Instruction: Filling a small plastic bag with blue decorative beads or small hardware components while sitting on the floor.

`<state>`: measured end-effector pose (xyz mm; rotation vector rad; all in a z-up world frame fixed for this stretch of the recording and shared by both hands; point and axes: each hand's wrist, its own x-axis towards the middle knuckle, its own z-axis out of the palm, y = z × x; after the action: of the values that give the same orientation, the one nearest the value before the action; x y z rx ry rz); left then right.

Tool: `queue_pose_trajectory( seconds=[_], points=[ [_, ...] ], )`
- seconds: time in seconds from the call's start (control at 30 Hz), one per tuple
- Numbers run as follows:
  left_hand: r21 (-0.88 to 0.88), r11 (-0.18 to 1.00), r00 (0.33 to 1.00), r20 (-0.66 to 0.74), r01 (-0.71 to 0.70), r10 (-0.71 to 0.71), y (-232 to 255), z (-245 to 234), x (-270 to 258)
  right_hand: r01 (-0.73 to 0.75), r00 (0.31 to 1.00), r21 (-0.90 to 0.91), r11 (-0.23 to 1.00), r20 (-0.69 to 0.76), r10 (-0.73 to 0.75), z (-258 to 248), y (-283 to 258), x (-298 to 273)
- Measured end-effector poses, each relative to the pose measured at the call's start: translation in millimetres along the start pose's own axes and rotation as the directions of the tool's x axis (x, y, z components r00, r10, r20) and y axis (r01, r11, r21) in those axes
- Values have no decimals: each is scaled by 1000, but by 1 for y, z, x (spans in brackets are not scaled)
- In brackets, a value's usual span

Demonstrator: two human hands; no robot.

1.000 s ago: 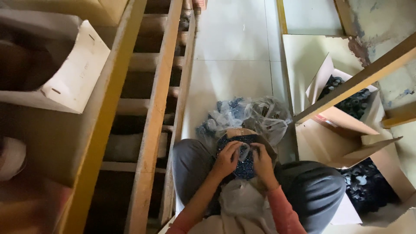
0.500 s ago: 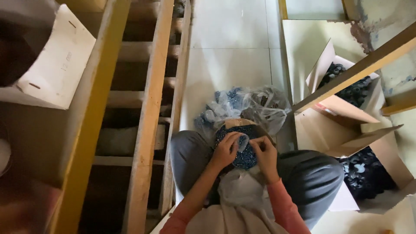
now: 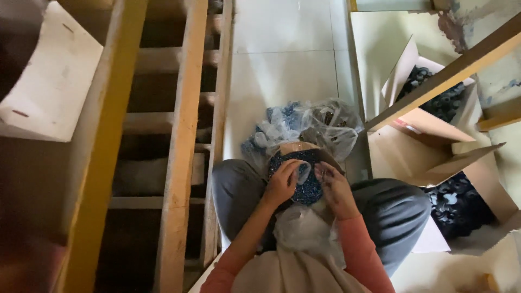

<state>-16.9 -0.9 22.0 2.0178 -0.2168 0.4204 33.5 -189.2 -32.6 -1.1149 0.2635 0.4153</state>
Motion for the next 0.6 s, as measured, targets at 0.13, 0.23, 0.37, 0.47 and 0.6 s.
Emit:
queue_pose_trajectory(
  seconds=[0.13, 0.23, 0.37, 0.47, 0.6],
  points=[
    [0, 1000, 1000, -6, 5, -5, -21, 11, -7, -70, 996, 102, 992, 61, 64, -14, -1, -4],
    [34, 999, 1000, -20, -17, 18, -22, 12, -4, 90, 996, 233, 968, -25, -86, 12, -4, -6],
    [36, 999, 1000, -4, -2, 2, -33, 16, -9, 311, 949, -85, 947, 81, -305, 60, -38, -34],
    [29, 999, 1000, 14, 16, -17, -26, 11, -9, 463, 882, -182, 868, 192, -430, 66, -31, -31],
    [21, 999, 998, 40, 47, -48, -31, 13, -10, 595, 803, -276, 755, 251, -540, 64, -20, -23]
  ],
)
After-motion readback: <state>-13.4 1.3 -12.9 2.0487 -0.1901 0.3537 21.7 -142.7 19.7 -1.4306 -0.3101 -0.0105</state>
